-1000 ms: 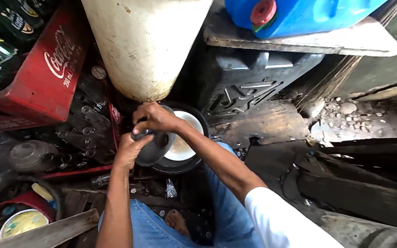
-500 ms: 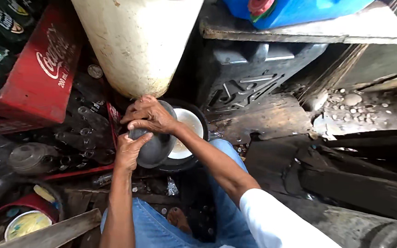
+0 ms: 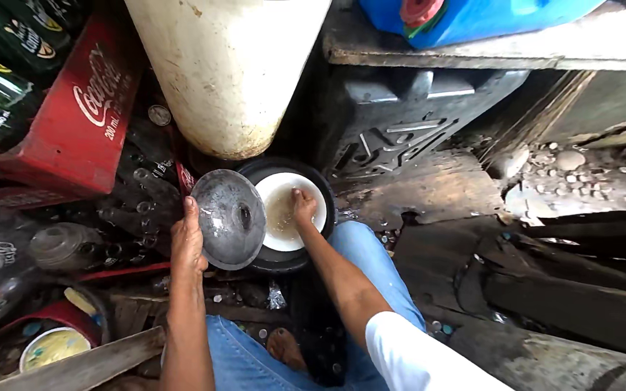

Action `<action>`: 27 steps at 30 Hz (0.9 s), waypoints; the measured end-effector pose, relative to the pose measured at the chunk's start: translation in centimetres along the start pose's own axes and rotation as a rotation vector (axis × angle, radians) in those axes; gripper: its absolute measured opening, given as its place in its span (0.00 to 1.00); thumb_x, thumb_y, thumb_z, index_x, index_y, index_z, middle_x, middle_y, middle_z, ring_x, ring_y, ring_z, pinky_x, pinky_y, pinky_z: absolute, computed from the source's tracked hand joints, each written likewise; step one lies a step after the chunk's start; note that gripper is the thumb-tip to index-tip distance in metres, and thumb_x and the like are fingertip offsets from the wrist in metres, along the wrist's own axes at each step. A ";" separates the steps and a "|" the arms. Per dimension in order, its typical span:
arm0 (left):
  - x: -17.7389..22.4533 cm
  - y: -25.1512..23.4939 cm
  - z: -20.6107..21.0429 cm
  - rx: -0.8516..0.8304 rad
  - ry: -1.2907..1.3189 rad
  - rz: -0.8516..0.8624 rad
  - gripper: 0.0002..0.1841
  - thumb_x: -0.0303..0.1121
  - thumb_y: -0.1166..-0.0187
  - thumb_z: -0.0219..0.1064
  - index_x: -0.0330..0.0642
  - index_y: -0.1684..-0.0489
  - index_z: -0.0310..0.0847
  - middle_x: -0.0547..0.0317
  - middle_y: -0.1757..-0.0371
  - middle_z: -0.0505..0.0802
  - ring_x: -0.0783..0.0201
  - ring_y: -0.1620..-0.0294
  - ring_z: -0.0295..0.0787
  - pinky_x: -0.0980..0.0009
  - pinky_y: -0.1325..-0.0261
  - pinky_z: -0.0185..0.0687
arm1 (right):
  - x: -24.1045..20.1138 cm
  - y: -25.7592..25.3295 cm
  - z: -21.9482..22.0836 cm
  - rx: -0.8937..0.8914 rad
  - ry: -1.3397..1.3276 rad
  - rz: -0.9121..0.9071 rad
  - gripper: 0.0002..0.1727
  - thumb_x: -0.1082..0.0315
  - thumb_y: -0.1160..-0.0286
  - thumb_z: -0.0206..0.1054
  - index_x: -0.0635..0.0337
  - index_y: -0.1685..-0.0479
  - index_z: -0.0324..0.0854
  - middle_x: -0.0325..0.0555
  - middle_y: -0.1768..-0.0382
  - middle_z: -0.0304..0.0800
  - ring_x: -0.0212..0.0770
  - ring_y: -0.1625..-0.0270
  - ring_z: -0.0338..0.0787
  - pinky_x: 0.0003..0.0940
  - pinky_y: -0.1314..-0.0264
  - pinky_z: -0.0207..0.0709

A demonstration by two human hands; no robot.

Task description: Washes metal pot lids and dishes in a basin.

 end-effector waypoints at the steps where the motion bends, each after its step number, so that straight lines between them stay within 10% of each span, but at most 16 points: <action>1: 0.0 0.1 0.1 0.005 -0.001 0.007 0.31 0.62 0.11 0.48 0.41 0.42 0.82 0.54 0.47 0.90 0.65 0.46 0.88 0.59 0.41 0.85 | 1.3 0.6 1.2 -0.078 -0.263 0.199 0.16 0.70 0.07 0.49 0.71 0.42 0.80 0.48 0.53 0.89 0.35 0.52 0.87 0.28 0.45 0.81; 3: 0.0 0.2 0.5 0.020 -0.013 0.017 0.33 0.63 0.12 0.48 0.39 0.43 0.82 0.52 0.48 0.90 0.63 0.46 0.88 0.58 0.41 0.85 | 0.8 2.9 4.3 -0.268 -0.780 0.451 0.16 0.62 0.07 0.44 0.54 0.52 0.79 0.37 0.64 0.90 0.33 0.61 0.92 0.28 0.57 0.88; 5: 0.0 0.0 0.9 0.027 -0.038 0.024 0.34 0.64 0.12 0.48 0.37 0.43 0.82 0.48 0.45 0.89 0.60 0.44 0.87 0.54 0.39 0.83 | -4.9 6.9 6.6 -0.458 -0.813 0.280 0.17 0.60 0.07 0.44 0.49 0.50 0.81 0.34 0.58 0.92 0.31 0.55 0.93 0.28 0.47 0.87; 9: -0.3 0.0 2.4 0.013 -0.044 0.076 0.35 0.63 0.11 0.45 0.37 0.48 0.83 0.52 0.53 0.90 0.63 0.51 0.87 0.57 0.45 0.84 | -14.0 15.6 10.0 -0.652 0.127 -0.395 0.26 0.67 0.08 0.47 0.64 0.15 0.69 0.54 0.16 0.73 0.51 0.14 0.71 0.55 0.12 0.61; 12: 0.2 0.6 3.4 -0.009 -0.020 0.126 0.31 0.60 0.09 0.46 0.39 0.49 0.84 0.56 0.55 0.90 0.67 0.51 0.87 0.61 0.43 0.84 | -14.6 12.7 13.3 -0.601 0.534 -0.544 0.32 0.55 0.06 0.46 0.64 0.10 0.61 0.56 0.09 0.61 0.60 0.05 0.53 0.72 0.08 0.37; 17: -0.2 0.7 3.6 -0.017 0.050 0.103 0.32 0.61 0.10 0.45 0.40 0.47 0.83 0.54 0.51 0.90 0.65 0.48 0.87 0.58 0.41 0.84 | -15.2 11.8 13.8 -0.520 0.773 -0.511 0.36 0.49 0.06 0.45 0.66 0.09 0.57 0.62 0.09 0.57 0.62 0.06 0.54 0.71 0.09 0.44; 22: -0.3 0.4 3.4 -0.057 0.169 0.111 0.28 0.57 0.09 0.47 0.42 0.41 0.83 0.57 0.48 0.92 0.67 0.45 0.89 0.60 0.39 0.86 | -15.6 12.7 13.1 -0.800 0.706 -0.588 0.30 0.55 0.08 0.52 0.48 0.08 0.62 0.46 0.07 0.58 0.57 0.05 0.51 0.83 0.15 0.37; 27: 0.2 1.2 3.0 -0.102 0.297 0.057 0.22 0.52 0.09 0.53 0.45 0.41 0.83 0.60 0.49 0.94 0.68 0.46 0.92 0.63 0.42 0.90 | -17.4 5.9 12.2 -0.752 0.795 -0.364 0.30 0.39 0.14 0.57 0.53 0.32 0.86 0.58 0.34 0.88 0.61 0.26 0.81 0.76 0.27 0.64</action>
Point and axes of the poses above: each hand's wrist, its own y-axis away from the middle knuckle, its own z-axis out of the palm, x = y × z, the point moved 7 cm from there along -y, towards the middle knuckle
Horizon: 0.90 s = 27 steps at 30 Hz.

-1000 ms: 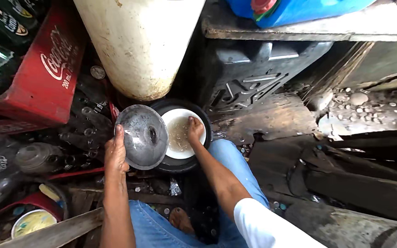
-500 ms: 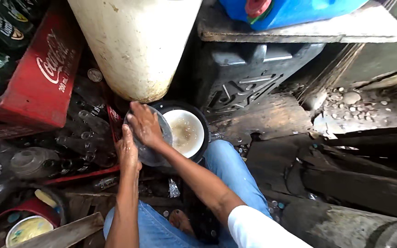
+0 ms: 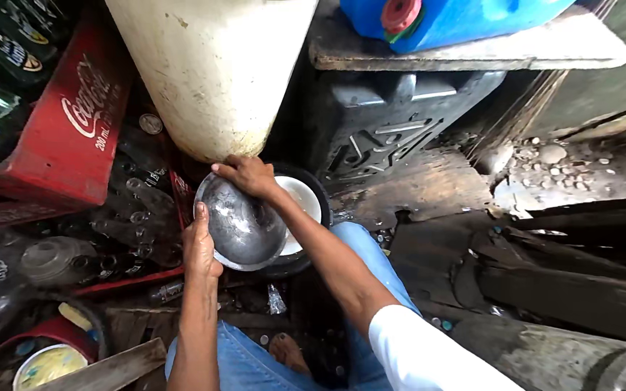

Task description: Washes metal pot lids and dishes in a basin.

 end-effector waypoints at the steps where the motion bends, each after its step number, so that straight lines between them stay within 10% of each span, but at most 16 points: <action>1: 0.1 0.0 -0.2 -0.008 0.036 -0.010 0.20 0.50 0.09 0.53 0.45 0.41 0.84 0.60 0.49 0.94 0.68 0.47 0.93 0.63 0.42 0.90 | 1.1 -0.6 -0.6 -0.012 -0.084 -0.006 0.30 0.40 0.14 0.58 0.59 0.42 0.89 0.59 0.45 0.92 0.58 0.37 0.88 0.70 0.34 0.73; 6: 0.4 -0.5 -1.4 -0.023 0.137 0.010 0.18 0.47 0.08 0.54 0.47 0.40 0.84 0.62 0.48 0.95 0.69 0.44 0.92 0.64 0.40 0.90 | 6.4 0.4 -0.5 0.080 -0.612 -0.110 0.23 0.57 0.07 0.54 0.66 0.63 0.85 0.43 0.70 0.88 0.32 0.67 0.87 0.36 0.58 0.84; 11: 0.8 -0.8 -2.1 0.102 0.224 0.029 0.18 0.48 0.08 0.53 0.46 0.37 0.80 0.61 0.46 0.93 0.66 0.43 0.92 0.62 0.39 0.90 | 9.8 8.0 3.4 0.422 -0.588 0.087 0.29 0.45 0.05 0.43 0.60 0.47 0.82 0.51 0.64 0.83 0.39 0.66 0.83 0.40 0.64 0.78; 15: 0.3 0.0 -1.8 0.015 0.067 0.013 0.17 0.47 0.09 0.54 0.46 0.43 0.82 0.63 0.51 0.94 0.69 0.48 0.93 0.66 0.44 0.91 | 8.5 4.1 0.3 0.384 -0.502 -0.039 0.26 0.60 0.05 0.43 0.74 0.38 0.81 0.64 0.44 0.88 0.49 0.40 0.87 0.49 0.31 0.76; 18: -0.2 0.3 -1.3 -0.076 -0.057 0.007 0.16 0.46 0.09 0.56 0.45 0.43 0.83 0.63 0.53 0.94 0.71 0.49 0.92 0.67 0.44 0.90 | 4.5 1.6 -2.2 0.155 -0.056 -0.162 0.28 0.52 0.06 0.48 0.67 0.39 0.87 0.63 0.43 0.92 0.58 0.35 0.89 0.62 0.27 0.74; 23: -0.8 0.4 0.3 -0.137 -0.211 -0.021 0.14 0.44 0.12 0.62 0.45 0.57 0.86 0.65 0.66 0.93 0.73 0.64 0.91 0.71 0.57 0.90 | -4.7 2.5 1.2 -0.081 0.242 -0.616 0.27 0.47 0.15 0.62 0.64 0.66 0.89 0.55 0.68 0.91 0.56 0.58 0.92 0.63 0.53 0.80; 27: 1.7 0.2 -1.5 -0.047 -0.077 0.114 0.14 0.46 0.10 0.58 0.49 0.53 0.85 0.69 0.62 0.95 0.75 0.59 0.93 0.71 0.53 0.92 | -1.8 0.1 -1.4 0.056 -0.118 -0.509 0.21 0.52 0.17 0.65 0.64 0.61 0.90 0.50 0.66 0.92 0.46 0.60 0.91 0.55 0.49 0.82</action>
Point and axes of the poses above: each hand's wrist, its own y-axis away from the middle knuckle, its own z-axis out of the palm, x = y × z, the point moved 7 cm from there along -y, towards the middle knuckle
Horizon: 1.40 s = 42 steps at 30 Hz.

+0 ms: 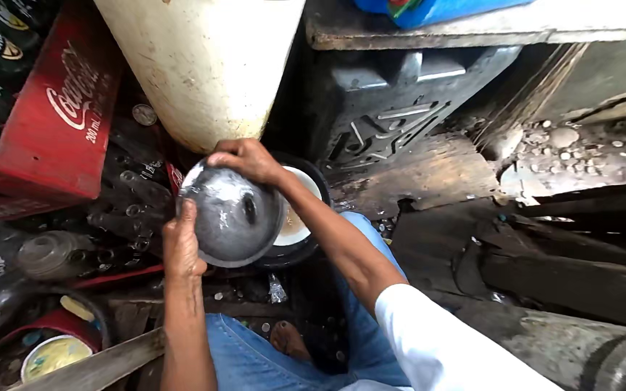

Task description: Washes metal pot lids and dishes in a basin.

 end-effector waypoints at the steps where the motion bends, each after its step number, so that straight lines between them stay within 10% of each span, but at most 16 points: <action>1: 0.4 0.1 -0.5 0.019 0.072 0.028 0.14 0.45 0.09 0.56 0.49 0.49 0.84 0.69 0.58 0.95 0.75 0.55 0.94 0.70 0.49 0.93 | 1.9 0.8 -0.5 0.097 -0.112 0.060 0.20 0.56 0.13 0.60 0.66 0.58 0.88 0.51 0.64 0.91 0.43 0.58 0.90 0.50 0.47 0.82; 7: -0.9 -0.5 -0.4 0.088 0.174 -0.014 0.16 0.46 0.08 0.54 0.48 0.42 0.82 0.66 0.51 0.94 0.71 0.48 0.93 0.66 0.42 0.91 | 6.8 10.6 2.7 0.612 -0.240 0.522 0.27 0.58 0.05 0.43 0.74 0.46 0.82 0.65 0.50 0.89 0.54 0.43 0.88 0.54 0.36 0.78; 13: -0.5 -0.9 -0.9 0.073 0.188 0.037 0.18 0.48 0.07 0.51 0.47 0.34 0.77 0.64 0.42 0.92 0.68 0.39 0.90 0.62 0.34 0.87 | 5.7 13.9 7.1 0.685 -0.401 0.597 0.28 0.57 0.03 0.36 0.75 0.35 0.73 0.68 0.44 0.84 0.54 0.40 0.86 0.51 0.34 0.78; 17: -1.1 0.0 -1.0 -0.155 0.160 -0.087 0.19 0.49 0.08 0.52 0.51 0.32 0.77 0.64 0.41 0.93 0.68 0.39 0.90 0.63 0.36 0.89 | 6.8 9.4 1.3 0.663 -0.423 0.434 0.28 0.59 0.04 0.40 0.74 0.50 0.81 0.58 0.56 0.87 0.42 0.50 0.88 0.42 0.40 0.81; 21: -0.1 1.0 -0.4 -0.438 0.204 -0.115 0.09 0.34 0.18 0.60 0.57 0.54 0.88 0.69 0.58 0.98 0.73 0.58 0.95 0.71 0.53 0.94 | 5.4 6.2 -2.3 0.398 -0.361 0.206 0.23 0.61 0.07 0.50 0.67 0.61 0.86 0.44 0.67 0.89 0.31 0.62 0.88 0.34 0.51 0.83; 25: -1.1 -0.2 0.5 -0.319 -0.071 -0.177 0.11 0.41 0.10 0.59 0.52 0.41 0.83 0.69 0.56 0.95 0.74 0.59 0.94 0.71 0.57 0.93 | 5.0 4.6 -0.4 0.156 -0.278 0.065 0.21 0.61 0.13 0.58 0.60 0.78 0.79 0.37 0.78 0.79 0.30 0.72 0.79 0.33 0.64 0.74; 30: -1.4 -1.3 -0.8 -0.107 -0.104 -0.157 0.11 0.37 0.10 0.58 0.45 0.43 0.83 0.66 0.56 0.93 0.73 0.57 0.91 0.71 0.52 0.90 | 13.7 10.9 -0.8 0.474 -0.106 0.667 0.19 0.64 0.08 0.55 0.72 0.39 0.84 0.65 0.43 0.90 0.57 0.40 0.90 0.56 0.33 0.80; 33: -1.0 -1.3 -1.4 -0.036 -0.094 -0.127 0.11 0.37 0.09 0.57 0.45 0.40 0.82 0.66 0.54 0.92 0.74 0.54 0.90 0.71 0.48 0.88 | 15.8 14.8 -0.4 0.665 -0.050 0.897 0.17 0.67 0.12 0.60 0.71 0.38 0.86 0.69 0.38 0.88 0.64 0.30 0.85 0.60 0.22 0.70; 35: -1.1 -1.2 -1.4 -0.006 -0.079 -0.105 0.11 0.37 0.09 0.56 0.45 0.41 0.82 0.67 0.55 0.92 0.75 0.55 0.90 0.72 0.49 0.88 | 16.7 15.6 1.4 0.750 -0.270 0.935 0.16 0.70 0.12 0.59 0.74 0.37 0.84 0.66 0.39 0.89 0.56 0.33 0.87 0.50 0.25 0.73; 37: -1.2 -1.1 -1.3 0.022 -0.070 -0.083 0.11 0.36 0.09 0.56 0.44 0.44 0.83 0.66 0.57 0.92 0.74 0.56 0.90 0.71 0.50 0.89 | 17.5 15.4 4.7 0.844 -0.932 0.973 0.13 0.69 0.08 0.53 0.66 0.39 0.78 0.46 0.53 0.87 0.35 0.53 0.87 0.30 0.48 0.82; 39: -1.2 -1.2 -0.9 0.042 -0.082 -0.070 0.10 0.35 0.09 0.57 0.42 0.45 0.83 0.63 0.58 0.91 0.73 0.58 0.90 0.70 0.51 0.89 | 15.1 12.8 6.4 0.787 -1.477 0.803 0.13 0.64 0.07 0.47 0.57 0.47 0.78 0.40 0.61 0.91 0.36 0.59 0.93 0.32 0.53 0.89; 42: -1.6 -0.9 -0.1 0.059 -0.153 -0.080 0.10 0.34 0.09 0.58 0.40 0.46 0.83 0.62 0.58 0.90 0.73 0.59 0.88 0.71 0.52 0.87 | 5.5 9.0 5.5 0.562 -1.134 0.450 0.19 0.72 0.11 0.45 0.72 0.35 0.78 0.51 0.41 0.91 0.39 0.39 0.91 0.33 0.33 0.83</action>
Point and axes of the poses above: each hand's wrist, its own y-axis away from the middle knuckle, its own z-axis out of the palm, x = y × z, the point moved 7 cm from there along -y, towards the middle knuckle
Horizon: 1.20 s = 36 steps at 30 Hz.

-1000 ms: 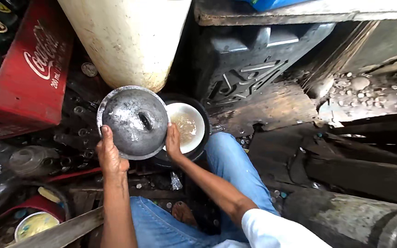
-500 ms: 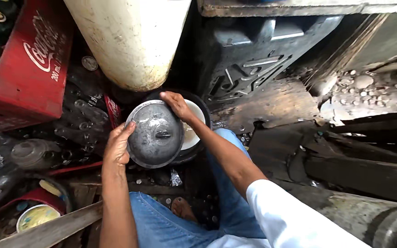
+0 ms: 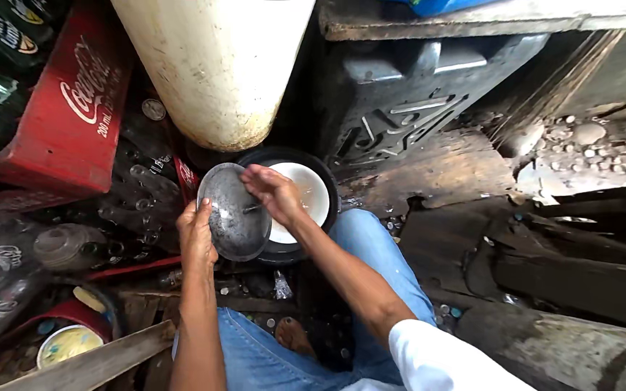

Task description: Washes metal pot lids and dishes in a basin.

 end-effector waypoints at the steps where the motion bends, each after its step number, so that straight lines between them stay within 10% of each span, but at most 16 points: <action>1: -0.1 0.0 0.5 -0.012 -0.028 0.004 0.11 0.35 0.09 0.58 0.39 0.45 0.82 0.61 0.57 0.89 0.73 0.58 0.86 0.70 0.50 0.85 | -1.4 1.3 2.8 -0.108 0.313 -0.113 0.22 0.75 0.13 0.47 0.77 0.29 0.77 0.57 0.31 0.87 0.42 0.28 0.85 0.35 0.22 0.75; 4: 0.0 0.0 2.0 -0.033 -0.043 0.075 0.10 0.36 0.11 0.60 0.40 0.47 0.84 0.64 0.60 0.89 0.75 0.60 0.85 0.72 0.50 0.83 | -2.2 2.6 7.7 -0.301 1.109 -0.278 0.29 0.64 0.07 0.49 0.75 0.16 0.65 0.67 0.13 0.64 0.62 0.08 0.59 0.56 0.05 0.46; 9: 0.4 0.8 2.3 -0.030 0.038 0.118 0.09 0.35 0.11 0.60 0.42 0.50 0.85 0.67 0.62 0.91 0.75 0.61 0.89 0.73 0.53 0.87 | -3.1 -0.6 5.5 0.007 1.210 -0.239 0.27 0.62 0.05 0.44 0.78 0.22 0.69 0.71 0.21 0.74 0.62 0.15 0.72 0.55 0.12 0.62; 13: 0.2 0.0 1.7 0.023 0.118 0.090 0.12 0.38 0.08 0.56 0.44 0.52 0.84 0.69 0.64 0.90 0.77 0.62 0.88 0.75 0.54 0.86 | -0.8 5.5 8.7 -0.203 1.410 -0.628 0.27 0.68 0.12 0.55 0.73 0.18 0.70 0.67 0.16 0.70 0.65 0.11 0.66 0.57 0.09 0.57; 19: 0.8 0.5 1.3 0.044 0.104 0.142 0.10 0.38 0.10 0.59 0.44 0.52 0.84 0.68 0.63 0.90 0.75 0.60 0.90 0.72 0.52 0.89 | -4.5 -0.5 7.1 -0.061 1.291 -0.342 0.24 0.64 0.06 0.48 0.71 0.22 0.76 0.62 0.24 0.81 0.58 0.21 0.81 0.54 0.17 0.69; 27: 1.0 0.3 0.9 0.028 0.203 0.142 0.11 0.37 0.09 0.58 0.43 0.47 0.84 0.68 0.58 0.93 0.74 0.55 0.92 0.71 0.46 0.90 | -4.4 2.6 9.8 -0.263 1.196 -0.814 0.18 0.74 0.22 0.58 0.66 0.40 0.91 0.57 0.37 0.92 0.56 0.29 0.88 0.57 0.23 0.74; 36: 1.2 0.3 -1.2 0.135 0.214 0.115 0.14 0.42 0.08 0.56 0.45 0.39 0.82 0.66 0.49 0.91 0.72 0.46 0.89 0.66 0.39 0.87 | -4.5 -1.3 3.9 -0.026 1.081 -0.323 0.21 0.65 0.11 0.52 0.63 0.33 0.87 0.56 0.37 0.93 0.55 0.32 0.90 0.57 0.26 0.75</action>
Point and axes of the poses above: each hand's wrist, its own y-axis away from the middle knuckle, its own z-axis out of the palm, x = y × z, the point moved 7 cm from there along -y, towards the middle knuckle
